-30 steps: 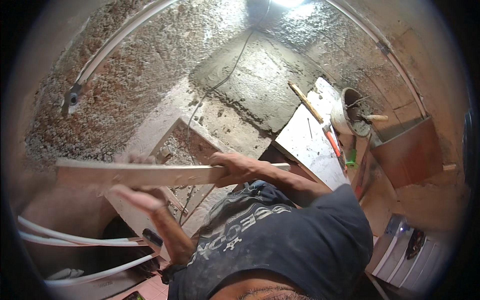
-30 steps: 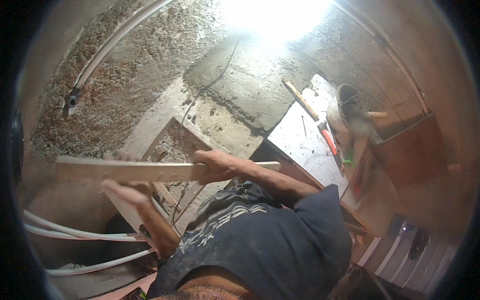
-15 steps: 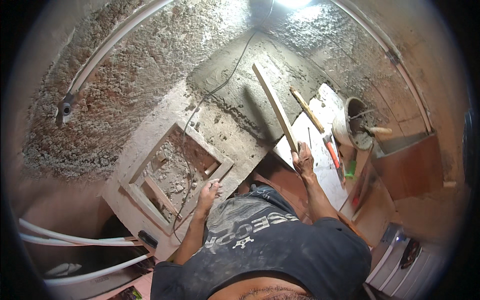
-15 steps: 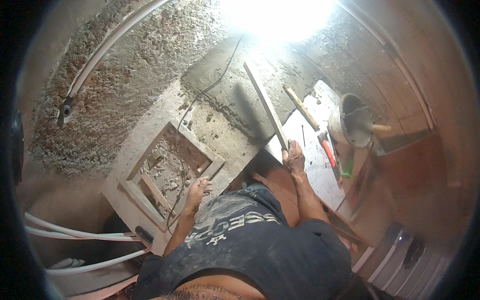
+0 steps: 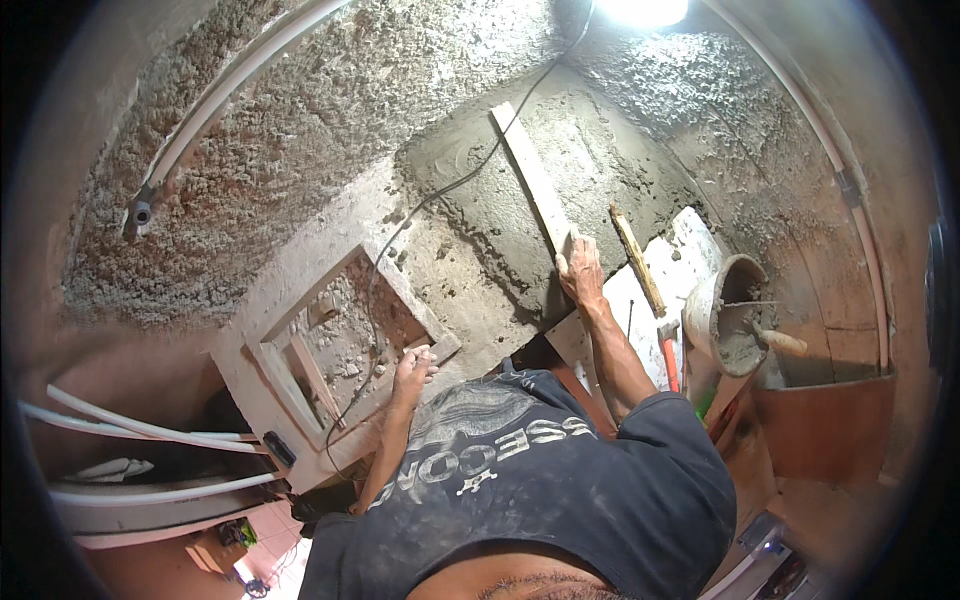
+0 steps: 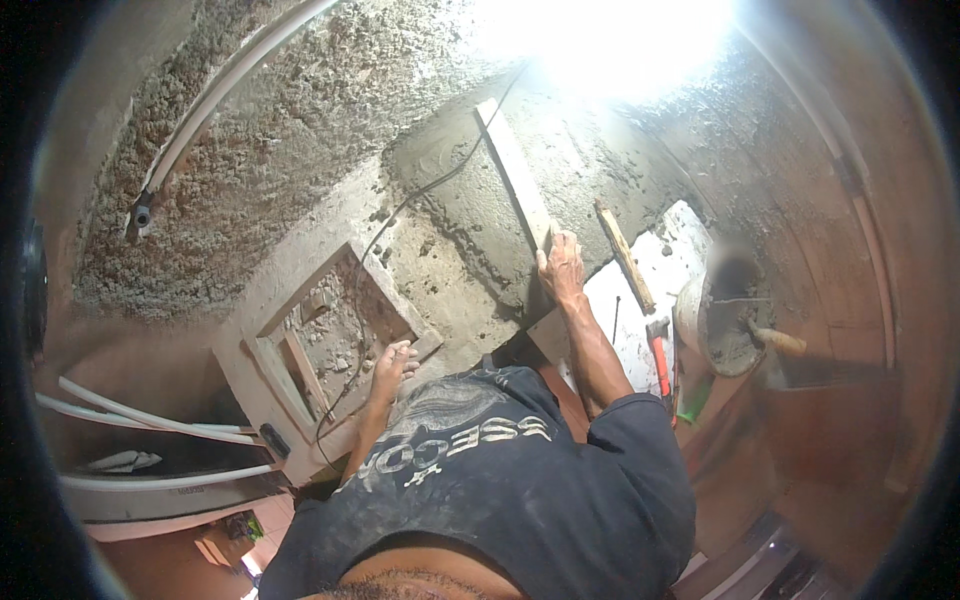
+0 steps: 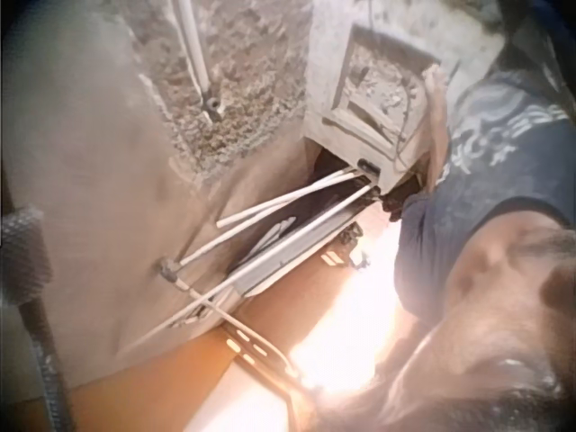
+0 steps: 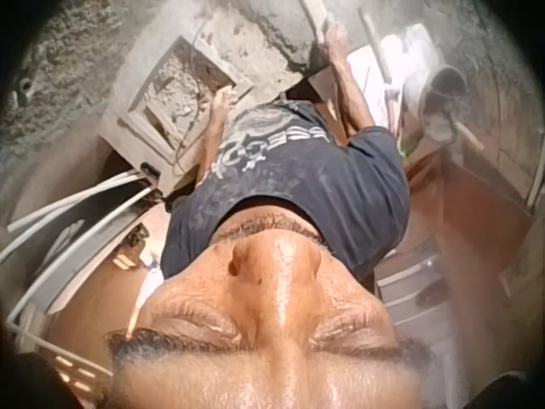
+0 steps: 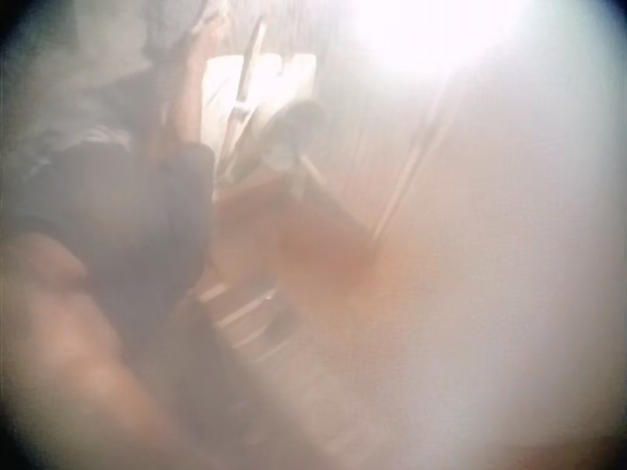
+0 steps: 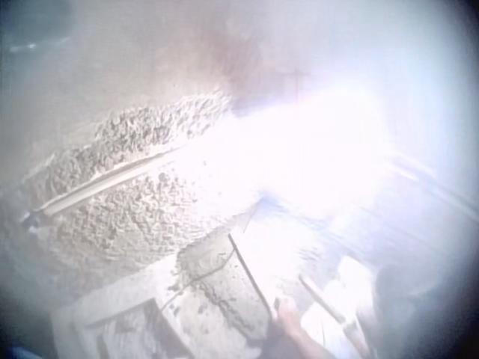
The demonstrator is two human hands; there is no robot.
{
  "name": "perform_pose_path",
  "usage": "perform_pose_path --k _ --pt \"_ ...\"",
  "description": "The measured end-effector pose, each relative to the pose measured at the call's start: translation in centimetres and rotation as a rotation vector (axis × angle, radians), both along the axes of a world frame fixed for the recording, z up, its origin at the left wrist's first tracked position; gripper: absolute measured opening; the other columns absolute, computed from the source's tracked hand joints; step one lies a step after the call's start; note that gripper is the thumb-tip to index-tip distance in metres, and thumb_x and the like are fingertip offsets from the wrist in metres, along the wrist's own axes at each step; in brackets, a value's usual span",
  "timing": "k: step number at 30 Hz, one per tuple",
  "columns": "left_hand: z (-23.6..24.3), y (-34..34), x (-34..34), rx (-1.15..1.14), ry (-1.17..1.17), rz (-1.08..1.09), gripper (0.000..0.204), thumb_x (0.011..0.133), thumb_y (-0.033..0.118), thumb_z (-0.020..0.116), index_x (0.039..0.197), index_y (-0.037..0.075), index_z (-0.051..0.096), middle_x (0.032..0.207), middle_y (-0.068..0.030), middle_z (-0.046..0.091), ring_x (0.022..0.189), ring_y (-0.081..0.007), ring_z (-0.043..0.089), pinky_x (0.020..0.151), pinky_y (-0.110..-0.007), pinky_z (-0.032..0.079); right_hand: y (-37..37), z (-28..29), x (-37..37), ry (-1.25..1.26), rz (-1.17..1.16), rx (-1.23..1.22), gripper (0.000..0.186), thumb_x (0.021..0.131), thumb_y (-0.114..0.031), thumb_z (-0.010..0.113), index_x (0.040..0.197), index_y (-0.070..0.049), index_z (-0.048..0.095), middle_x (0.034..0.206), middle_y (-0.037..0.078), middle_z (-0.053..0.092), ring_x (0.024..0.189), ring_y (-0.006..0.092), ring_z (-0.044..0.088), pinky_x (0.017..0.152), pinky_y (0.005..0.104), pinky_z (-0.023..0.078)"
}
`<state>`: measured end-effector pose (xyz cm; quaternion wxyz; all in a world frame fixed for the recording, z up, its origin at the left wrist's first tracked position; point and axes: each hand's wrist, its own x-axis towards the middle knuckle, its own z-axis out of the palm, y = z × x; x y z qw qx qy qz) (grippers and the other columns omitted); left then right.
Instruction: The person applies cement to a wall section, levels the surface with a wooden board, and then places a large white tile onto the prepared area, using a rubber mallet and level to ensure it is positioned correctly.
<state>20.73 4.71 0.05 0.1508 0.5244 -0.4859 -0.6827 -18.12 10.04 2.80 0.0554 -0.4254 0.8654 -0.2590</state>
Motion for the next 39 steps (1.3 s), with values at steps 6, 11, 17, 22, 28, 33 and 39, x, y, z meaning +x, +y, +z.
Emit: perform_pose_path --k 6,11,17,22,28,33,39 --pt "0.6 0.3 -2.7 -0.022 -0.021 -0.096 0.042 0.094 0.033 0.051 0.121 0.001 0.05 0.097 -0.0064 0.062 0.075 -0.0099 0.058 0.064 -0.022 0.046 0.1 -1.5 -0.8 0.13 0.017 0.101 0.055 0.076 -0.018 0.067 0.126 -0.008 0.047 0.115 0.017 0.05 0.105 0.0348 0.047 0.086 0.0449 0.042" --pt "3.5 -1.4 -3.9 -0.096 -0.065 -0.141 0.039 0.093 0.031 0.05 0.117 0.0 0.053 0.096 -0.0071 0.063 0.077 -0.0121 0.061 0.065 -0.024 0.047 2.2 -2.0 1.1 0.114 0.139 -0.072 0.05 0.07 -0.011 0.068 0.119 -0.013 0.055 0.111 0.016 0.051 0.099 0.0342 0.048 0.084 0.0449 0.041" --pt "3.1 -3.0 -3.8 -0.063 -0.09 -0.209 0.041 0.095 0.034 0.048 0.122 0.002 0.049 0.104 -0.0091 0.062 0.084 -0.0134 0.06 0.07 -0.025 0.047 1.1 -0.9 4.1 0.186 0.233 -0.074 0.057 0.066 -0.012 0.071 0.121 -0.018 0.054 0.12 0.015 0.047 0.103 0.0331 0.048 0.082 0.0441 0.042" --pt "3.0 -3.8 -4.7 -0.04 -0.066 -0.229 0.041 0.095 0.033 0.048 0.122 0.002 0.049 0.105 -0.0095 0.062 0.083 -0.0129 0.06 0.069 -0.024 0.046 -4.8 -1.5 3.1 0.192 0.33 -0.084 0.042 0.077 -0.013 0.062 0.118 -0.019 0.053 0.122 0.015 0.047 0.103 0.0337 0.049 0.08 0.0443 0.043" --pt "2.0 -3.7 -2.3 0.032 -0.092 -0.151 0.043 0.095 0.033 0.048 0.123 0.001 0.048 0.106 -0.0091 0.061 0.083 -0.0129 0.058 0.07 -0.026 0.047 -3.1 -2.6 5.6 0.222 0.375 -0.126 0.039 0.079 -0.012 0.06 0.117 -0.016 0.054 0.119 0.017 0.048 0.1 0.0341 0.05 0.077 0.0447 0.043" --pt "1.7 -3.6 -1.4 0.115 -0.07 -0.058 0.044 0.095 0.034 0.048 0.124 0.001 0.047 0.105 -0.0087 0.06 0.084 -0.013 0.058 0.072 -0.026 0.047 -7.5 -1.9 3.8 0.25 0.321 -0.142 0.035 0.08 -0.01 0.056 0.115 -0.014 0.057 0.118 0.019 0.048 0.098 0.0346 0.049 0.077 0.0447 0.042" --pt "2.6 -4.9 -2.3 0.083 -0.017 -0.014 0.044 0.094 0.035 0.05 0.123 0.001 0.049 0.103 -0.0091 0.062 0.082 -0.013 0.06 0.07 -0.026 0.047 -6.8 -2.2 3.0 0.227 0.408 -0.122 0.041 0.08 -0.007 0.052 0.121 -0.011 0.053 0.119 0.02 0.047 0.098 0.036 0.049 0.078 0.0456 0.041"
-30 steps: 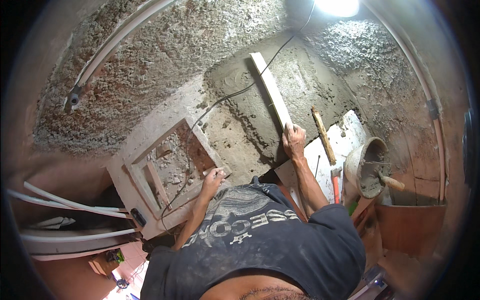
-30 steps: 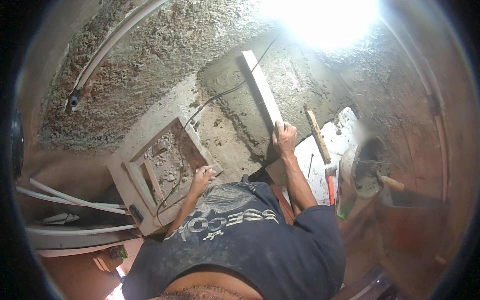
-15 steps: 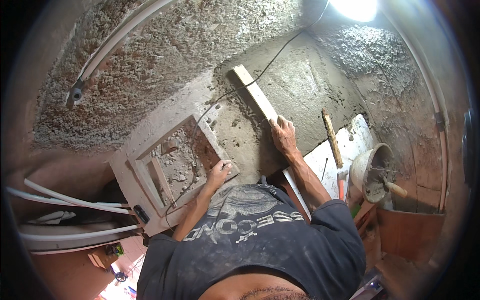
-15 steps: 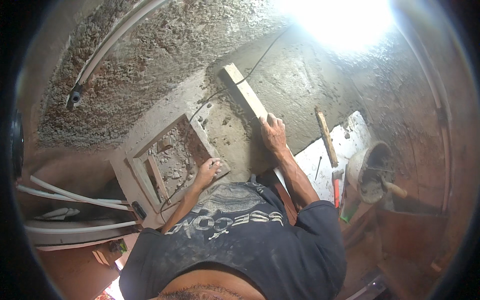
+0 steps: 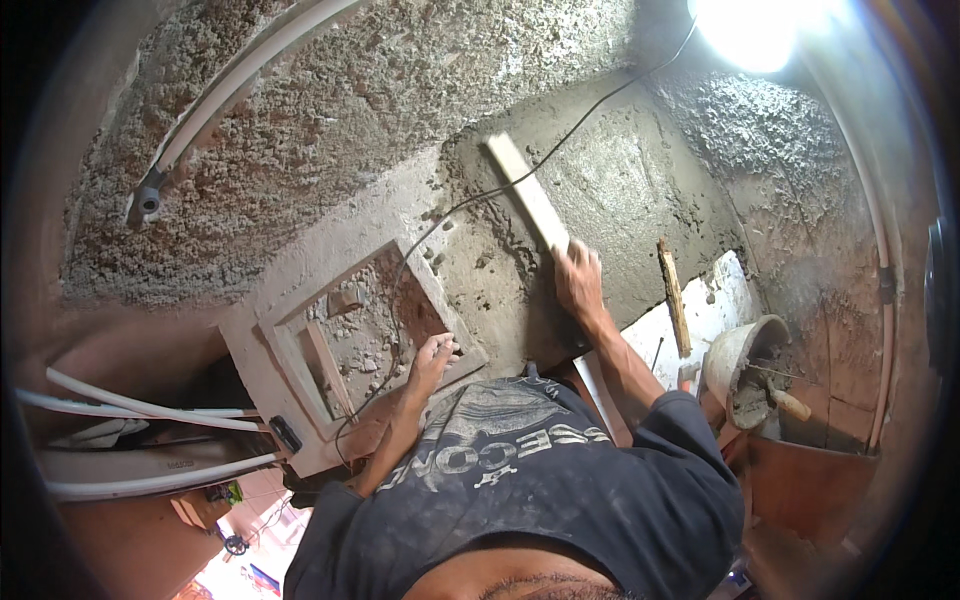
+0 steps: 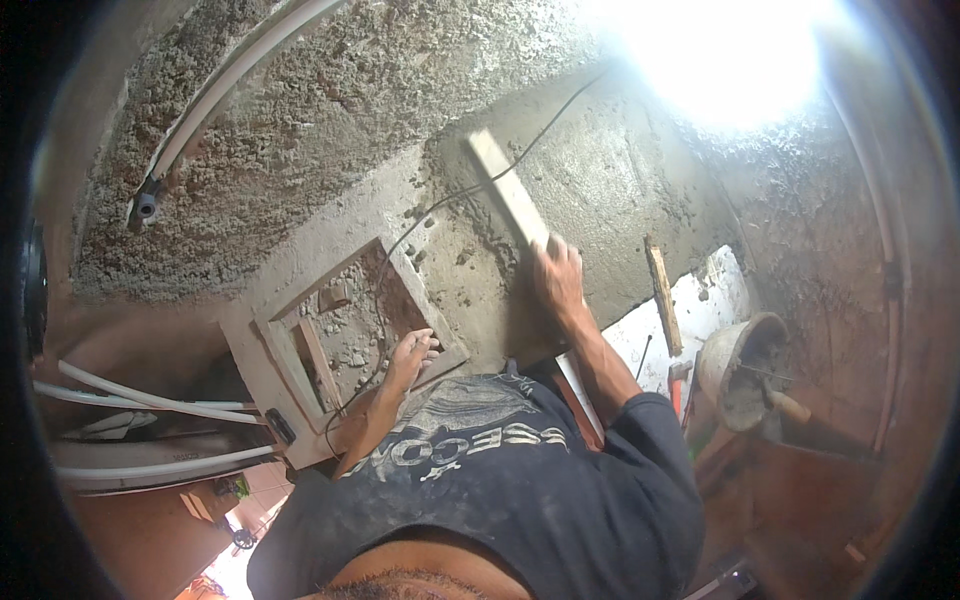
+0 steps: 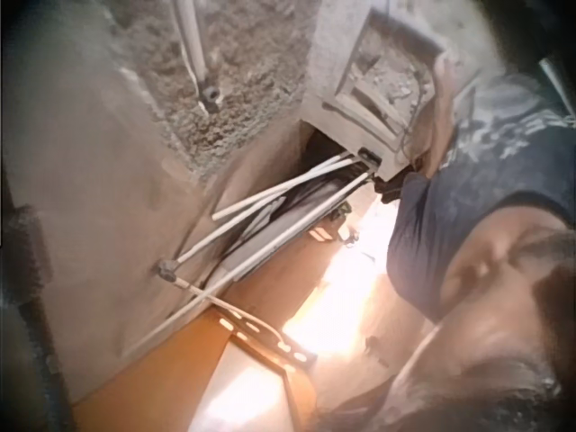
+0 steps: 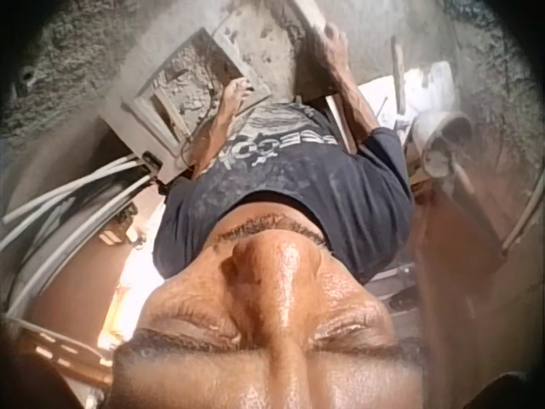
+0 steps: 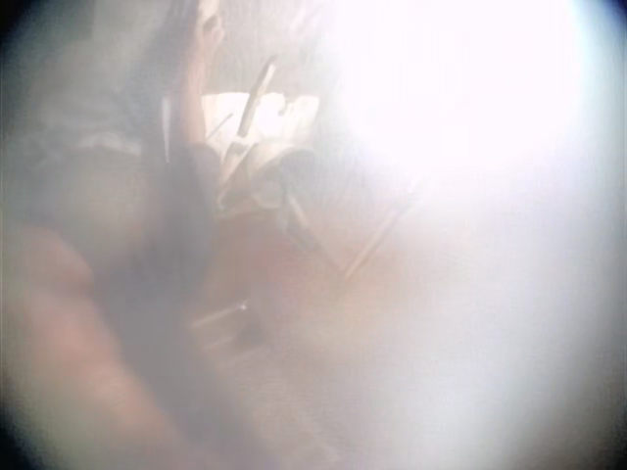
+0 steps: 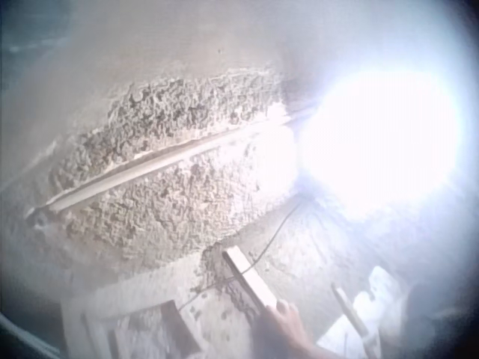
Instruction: The person applies cement to a wall section, levels the surface with a wooden board, and then places a large white tile onto the prepared area, using a rubber mallet and level to ensure it is positioned correctly.
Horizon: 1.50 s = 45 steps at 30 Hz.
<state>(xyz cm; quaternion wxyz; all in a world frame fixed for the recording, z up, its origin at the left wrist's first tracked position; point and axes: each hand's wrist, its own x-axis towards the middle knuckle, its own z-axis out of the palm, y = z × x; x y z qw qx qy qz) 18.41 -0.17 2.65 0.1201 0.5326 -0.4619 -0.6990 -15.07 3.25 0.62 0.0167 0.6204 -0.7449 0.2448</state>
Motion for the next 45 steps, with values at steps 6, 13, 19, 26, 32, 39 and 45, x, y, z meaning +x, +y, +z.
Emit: perform_pose_path --k 6,13,19,26,32,39,45 --pt "0.9 -0.8 -0.5 0.049 -0.021 -0.04 0.045 0.095 0.035 0.048 0.125 0.001 0.047 0.109 -0.0104 0.059 0.088 -0.0159 0.058 0.076 -0.03 0.047 -1.8 1.1 -1.8 -0.007 -0.048 0.059 0.037 0.082 -0.009 0.052 0.119 -0.01 0.055 0.117 0.02 0.048 0.095 0.0361 0.049 0.078 0.0455 0.041" --pt "2.4 -2.8 0.3 0.017 -0.029 0.08 0.044 0.095 0.033 0.047 0.125 0.001 0.046 0.109 -0.0103 0.059 0.088 -0.0158 0.058 0.078 -0.029 0.047 0.8 0.8 0.5 0.015 -0.033 0.086 0.042 0.08 -0.006 0.05 0.121 -0.012 0.055 0.119 0.02 0.047 0.098 0.0355 0.048 0.08 0.0435 0.042" --pt "2.7 -5.4 -0.6 -0.068 -0.008 0.013 0.045 0.094 0.035 0.049 0.124 0.001 0.047 0.106 -0.0097 0.059 0.086 -0.0147 0.058 0.075 -0.028 0.047 -3.9 0.2 -4.4 0.034 -0.181 0.059 0.041 0.078 -0.006 0.052 0.118 -0.011 0.056 0.119 0.019 0.048 0.099 0.0349 0.048 0.076 0.045 0.041" --pt "2.1 -2.9 0.0 0.047 -0.046 0.05 0.047 0.095 0.034 0.048 0.126 -0.001 0.045 0.107 -0.0104 0.059 0.087 -0.015 0.058 0.072 -0.028 0.048 -0.7 -0.2 -3.3 0.054 -0.19 0.052 0.037 0.081 -0.009 0.054 0.118 -0.011 0.056 0.118 0.021 0.048 0.102 0.0357 0.048 0.081 0.0452 0.041" --pt "2.4 -3.7 -0.8 0.041 -0.032 0.033 0.044 0.096 0.03 0.046 0.126 -0.002 0.044 0.107 -0.011 0.058 0.086 -0.0157 0.058 0.073 -0.027 0.048 -2.1 -0.1 -5.0 0.036 -0.202 0.043 0.042 0.077 -0.006 0.055 0.12 -0.01 0.055 0.119 0.019 0.047 0.1 0.0352 0.048 0.082 0.045 0.041" --pt "2.8 -4.6 -2.0 -0.007 0.004 -0.032 0.043 0.096 0.03 0.046 0.125 -0.001 0.045 0.106 -0.0096 0.059 0.087 -0.0146 0.058 0.073 -0.028 0.049 -4.7 -0.1 -8.3 0.127 -0.306 0.071 0.033 0.084 -0.01 0.052 0.117 -0.013 0.057 0.118 0.018 0.048 0.096 0.0342 0.048 0.076 0.0452 0.04" --pt "3.6 -3.4 -0.8 0.044 -0.052 0.058 0.042 0.096 0.029 0.045 0.125 -0.001 0.045 0.106 -0.0097 0.059 0.087 -0.0154 0.058 0.074 -0.029 0.048 -0.5 -0.6 -4.5 0.066 -0.245 0.039 0.034 0.084 -0.01 0.054 0.118 -0.011 0.056 0.118 0.017 0.048 0.098 0.0342 0.048 0.077 0.0463 0.04"
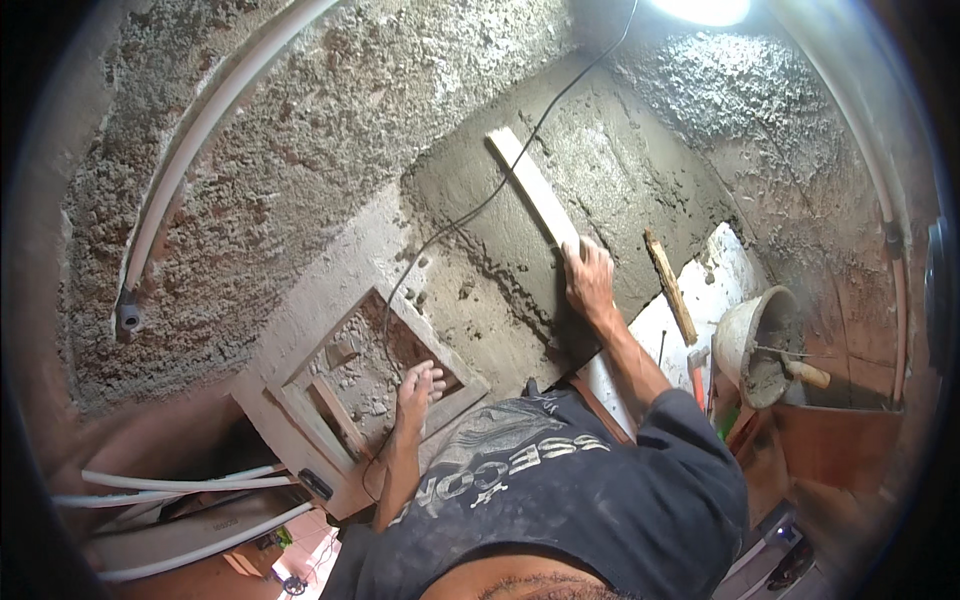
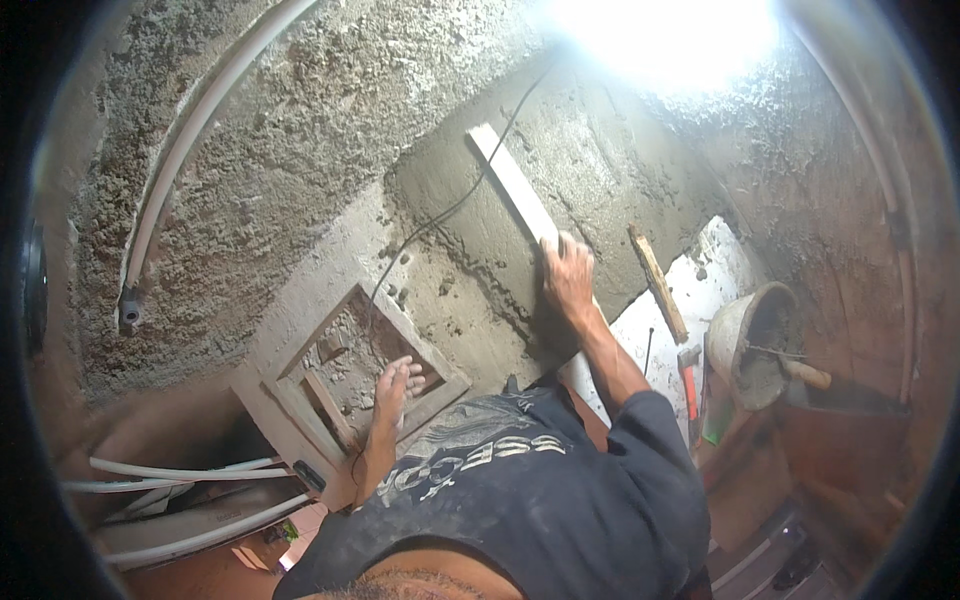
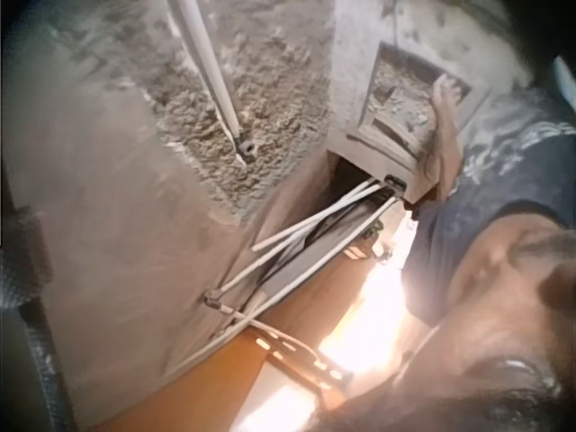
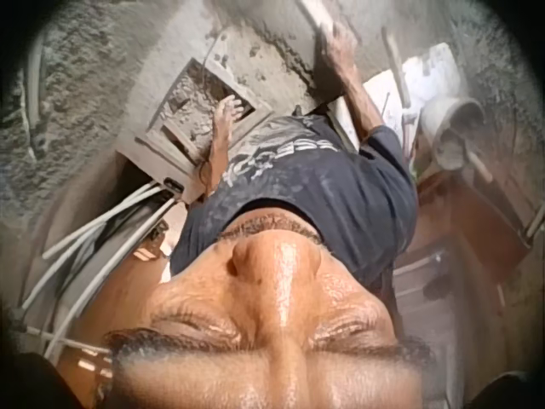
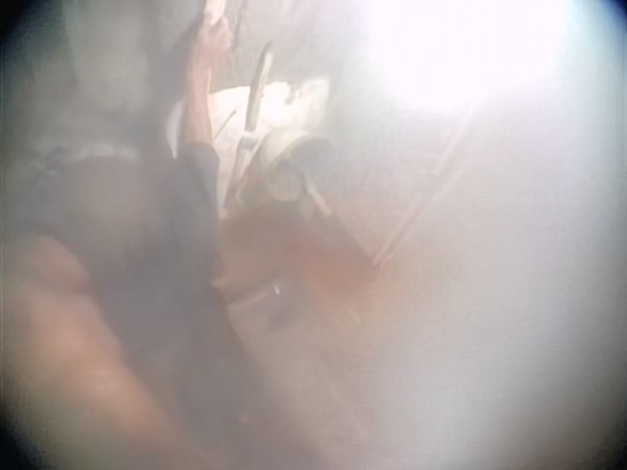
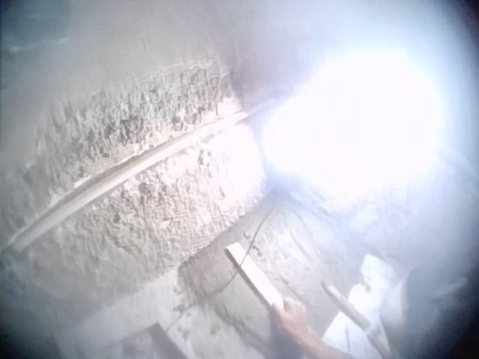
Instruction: The person applies cement to a wall section, levels the surface with a wooden board, and then places a large white tile onto the prepared area, using a rubber mallet and level to ensure it is positioned correctly.
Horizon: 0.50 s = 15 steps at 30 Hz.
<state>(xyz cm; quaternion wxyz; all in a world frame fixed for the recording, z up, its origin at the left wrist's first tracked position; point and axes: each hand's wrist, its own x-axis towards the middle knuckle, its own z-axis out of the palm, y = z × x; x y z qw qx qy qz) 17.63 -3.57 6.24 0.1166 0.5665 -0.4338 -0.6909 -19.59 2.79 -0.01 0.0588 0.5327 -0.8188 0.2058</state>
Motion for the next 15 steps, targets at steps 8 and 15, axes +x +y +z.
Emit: perform_pose_path --k 8,15 --pt "-0.4 -1.1 -1.2 0.001 0.063 -0.036 0.045 0.095 0.032 0.047 0.125 -0.002 0.045 0.107 -0.0104 0.058 0.088 -0.0154 0.057 0.075 -0.028 0.048 -3.4 -0.7 -5.0 0.033 -0.085 0.021 0.058 0.067 0.0 0.063 0.123 -0.014 0.053 0.12 0.016 0.045 0.102 0.0338 0.046 0.079 0.0459 0.04" --pt "-0.7 -0.7 -1.7 0.053 0.046 -0.057 0.045 0.095 0.033 0.048 0.125 0.0 0.045 0.107 -0.0095 0.058 0.088 -0.0155 0.058 0.075 -0.028 0.048 -5.7 -0.3 -7.3 0.041 -0.172 0.11 0.053 0.07 -0.006 0.064 0.121 -0.014 0.053 0.12 0.015 0.047 0.1 0.0324 0.047 0.078 0.0439 0.04"
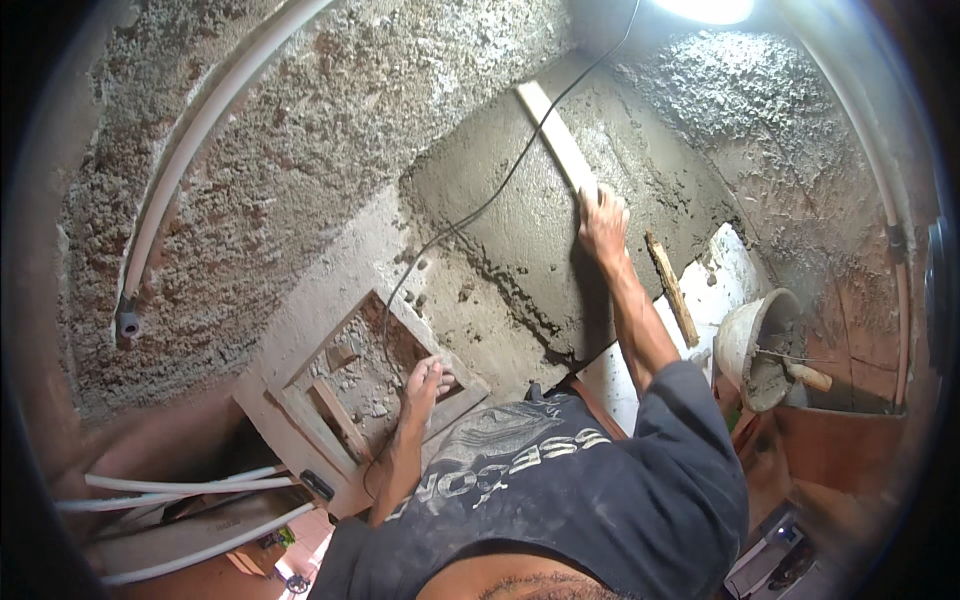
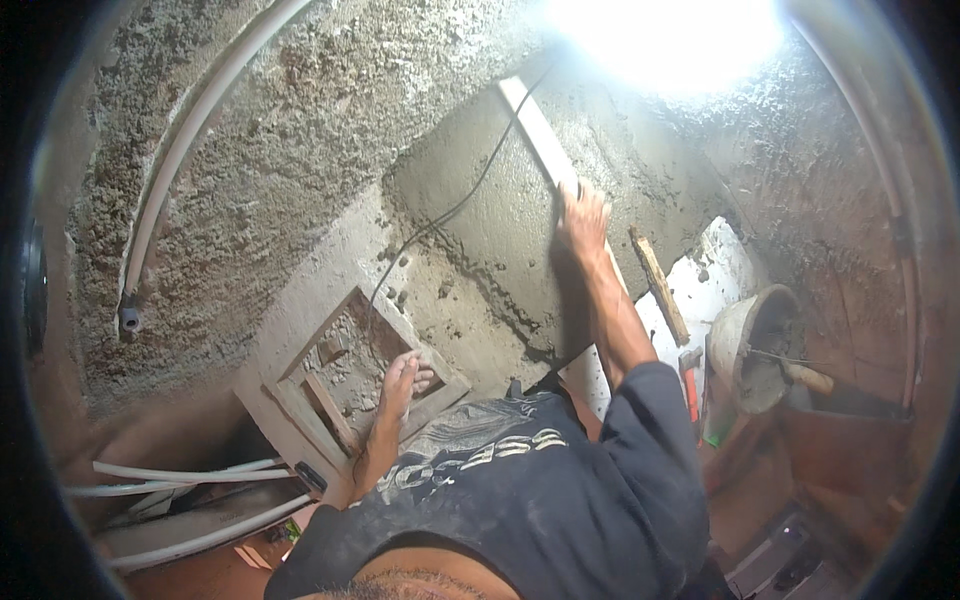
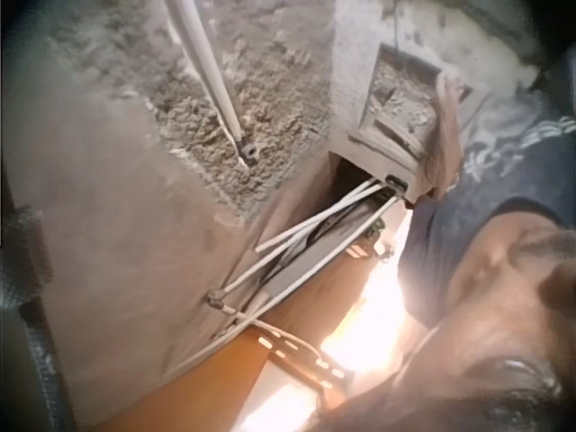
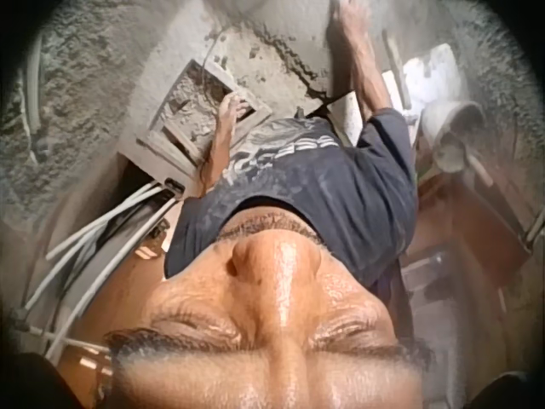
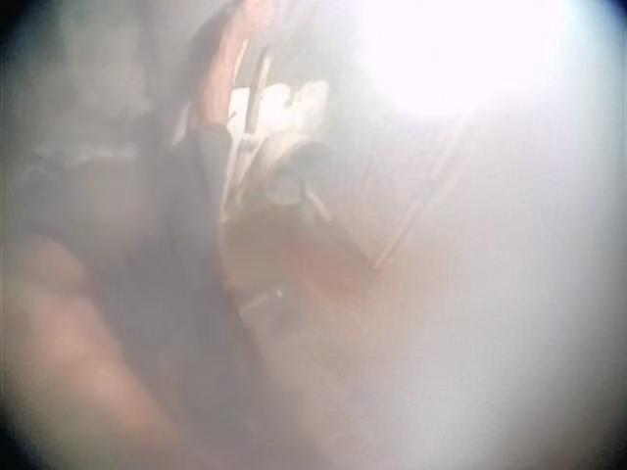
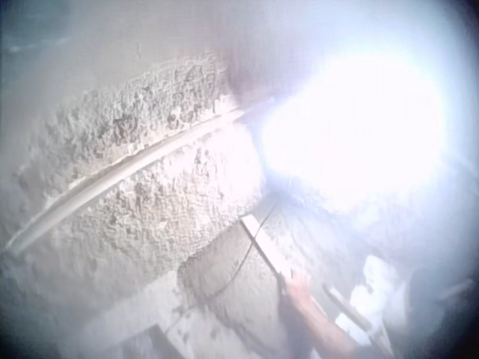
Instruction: The person applies cement to a wall section, levels the surface with a wooden board, and then places a large white tile onto the prepared area, using a rubber mallet and level to ensure it is positioned correctly.
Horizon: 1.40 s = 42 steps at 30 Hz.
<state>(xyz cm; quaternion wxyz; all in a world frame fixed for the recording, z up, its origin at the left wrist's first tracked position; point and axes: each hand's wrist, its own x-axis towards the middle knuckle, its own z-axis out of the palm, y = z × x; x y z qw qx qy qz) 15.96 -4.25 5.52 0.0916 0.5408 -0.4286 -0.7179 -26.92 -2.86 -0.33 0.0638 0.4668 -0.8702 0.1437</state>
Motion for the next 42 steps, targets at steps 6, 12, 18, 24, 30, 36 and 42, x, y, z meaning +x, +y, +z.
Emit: perform_pose_path --k 6,12,18,24,30,36,42 --pt "-1.3 1.1 -0.1 0.044 0.001 0.021 0.046 0.094 0.036 0.05 0.124 0.002 0.047 0.107 -0.0093 0.059 0.089 -0.0148 0.058 0.077 -0.028 0.046 2.9 1.3 7.8 -0.2 0.212 0.07 0.041 0.078 -0.009 0.058 0.118 -0.015 0.054 0.114 0.016 0.048 0.095 0.0311 0.047 0.074 0.043 0.039" --pt "-2.0 0.7 -1.4 -0.006 0.064 -0.042 0.047 0.094 0.035 0.049 0.126 0.0 0.046 0.108 -0.0101 0.059 0.088 -0.0134 0.057 0.076 -0.026 0.046 1.8 0.5 8.1 0.02 0.272 -0.099 0.031 0.085 -0.009 0.051 0.115 -0.015 0.057 0.11 0.021 0.051 0.084 0.0277 0.049 0.067 0.0415 0.04" --pt "-1.2 0.7 0.3 -0.01 -0.021 -0.024 0.047 0.094 0.035 0.048 0.125 0.0 0.046 0.109 -0.0118 0.058 0.089 -0.0164 0.058 0.078 -0.029 0.047 0.0 0.4 1.2 -0.02 0.093 -0.036 0.03 0.085 -0.007 0.052 0.114 -0.008 0.057 0.106 0.021 0.052 0.089 0.0283 0.049 0.07 0.0404 0.043" --pt "-0.9 0.5 -0.8 -0.028 0.014 -0.043 0.046 0.095 0.035 0.047 0.125 0.0 0.046 0.11 -0.0114 0.057 0.089 -0.0168 0.057 0.078 -0.03 0.047 2.0 0.1 4.8 -0.015 0.249 -0.023 0.039 0.079 -0.004 0.055 0.118 -0.011 0.055 0.112 0.017 0.049 0.091 0.0287 0.049 0.071 0.0399 0.042" --pt "-1.9 1.0 0.5 -0.018 0.021 -0.025 0.045 0.095 0.034 0.047 0.125 0.001 0.045 0.11 -0.0112 0.058 0.088 -0.0157 0.058 0.077 -0.03 0.047 1.8 0.9 3.0 -0.056 0.135 -0.02 0.042 0.077 -0.005 0.057 0.118 -0.012 0.055 0.116 0.018 0.047 0.093 0.0304 0.048 0.072 0.0428 0.041" --pt "-1.1 1.8 0.5 0.009 -0.021 0.019 0.043 0.095 0.033 0.048 0.124 0.002 0.047 0.106 -0.0101 0.059 0.088 -0.0156 0.058 0.077 -0.03 0.047 4.1 1.7 4.7 -0.01 0.2 -0.075 0.035 0.082 -0.01 0.055 0.117 -0.011 0.056 0.112 0.021 0.048 0.094 0.0339 0.049 0.076 0.0442 0.041" --pt "-1.3 1.3 0.3 -0.035 0.04 -0.024 0.042 0.095 0.033 0.048 0.123 0.001 0.047 0.105 -0.0105 0.06 0.087 -0.0151 0.059 0.077 -0.029 0.047 1.2 0.5 -0.6 -0.057 0.034 0.01 0.03 0.086 -0.011 0.051 0.115 -0.008 0.056 0.108 0.019 0.051 0.092 0.0306 0.048 0.076 0.0435 0.041"
